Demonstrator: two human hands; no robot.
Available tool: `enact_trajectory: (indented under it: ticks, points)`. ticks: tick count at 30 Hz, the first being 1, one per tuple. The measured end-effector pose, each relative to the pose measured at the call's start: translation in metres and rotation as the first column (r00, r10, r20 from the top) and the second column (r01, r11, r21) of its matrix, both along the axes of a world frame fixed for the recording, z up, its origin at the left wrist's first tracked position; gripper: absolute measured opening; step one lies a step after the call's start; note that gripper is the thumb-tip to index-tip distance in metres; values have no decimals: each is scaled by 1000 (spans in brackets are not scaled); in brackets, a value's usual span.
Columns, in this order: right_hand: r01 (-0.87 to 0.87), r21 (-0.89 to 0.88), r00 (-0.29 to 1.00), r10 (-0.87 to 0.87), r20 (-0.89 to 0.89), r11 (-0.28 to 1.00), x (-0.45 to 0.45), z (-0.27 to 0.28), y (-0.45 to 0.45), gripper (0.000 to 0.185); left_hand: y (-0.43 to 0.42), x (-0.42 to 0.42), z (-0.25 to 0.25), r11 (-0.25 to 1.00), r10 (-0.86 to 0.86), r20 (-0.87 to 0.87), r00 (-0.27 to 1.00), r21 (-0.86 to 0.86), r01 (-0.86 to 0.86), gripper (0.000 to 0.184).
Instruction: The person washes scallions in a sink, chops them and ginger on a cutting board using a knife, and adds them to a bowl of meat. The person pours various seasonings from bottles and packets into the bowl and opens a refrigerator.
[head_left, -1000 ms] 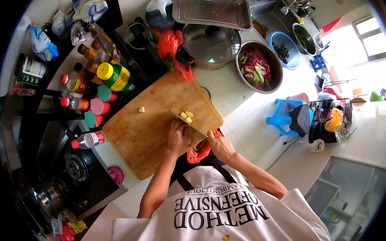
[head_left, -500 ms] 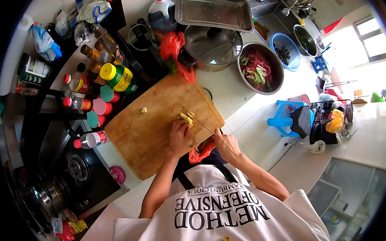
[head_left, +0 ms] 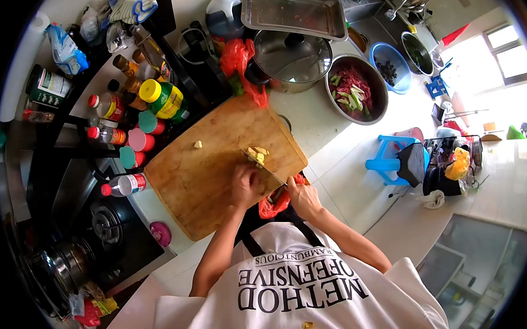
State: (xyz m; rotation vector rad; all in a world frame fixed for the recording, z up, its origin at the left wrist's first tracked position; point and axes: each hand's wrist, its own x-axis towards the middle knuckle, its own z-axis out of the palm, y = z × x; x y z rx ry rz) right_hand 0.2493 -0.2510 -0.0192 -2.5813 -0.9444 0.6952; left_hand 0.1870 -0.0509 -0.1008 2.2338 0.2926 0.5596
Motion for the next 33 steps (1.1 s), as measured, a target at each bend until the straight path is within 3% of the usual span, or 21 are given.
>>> enact_trajectory:
  ticks: [4,7,10,13,16,19,21,22,23,25,26,29,33]
  points:
    - [8,41,1000,-8,4,999,4,32,-3,15,0,-1,25,974,118,-28,993,-190,-121,17]
    - [118,109,992,-112,-59,987,-3,46,-7,13,-2,10,28,1000,-10,-17,1000,-29,9,14]
    - [136,141,991,-135,-14,981,-5,45,-20,14,-2,3,-10,963,144,-45,989,-222,-151,13]
    - [115,118,992,-120,36,986,-4,42,-35,15,8,6,30,933,141,-107,984,-317,-168,14]
    - [114,110,993,-117,19,987,-6,46,-36,15,8,16,6,973,-98,-132,986,-219,68,17]
    - [176,112,984,-177,-4,978,-3,45,-41,16,13,16,-7,978,34,-21,999,-207,-37,22]
    - [262,144,965,-259,-36,954,-1,24,-49,18,28,14,2,972,35,-89,995,-228,-55,29]
    - [270,295,963,-255,-88,917,3,0,-59,22,33,15,6,969,41,-120,992,-236,-68,33]
    - [421,285,888,-328,-322,861,7,-11,-65,23,34,17,3,967,17,-57,998,-252,-31,37]
    - [673,157,579,-383,-720,723,10,-27,-71,25,33,25,-7,961,-23,73,997,-273,42,45]
    - [717,172,527,-363,-769,676,8,-34,-72,27,31,27,-6,970,-64,45,997,-232,73,55]
    - [794,147,420,-359,-834,589,-2,-54,-66,25,11,36,-2,993,7,22,1000,-120,-4,61]
    - [798,143,347,-251,-904,585,-22,-67,-39,20,-13,43,-2,971,102,32,994,-220,-93,62]
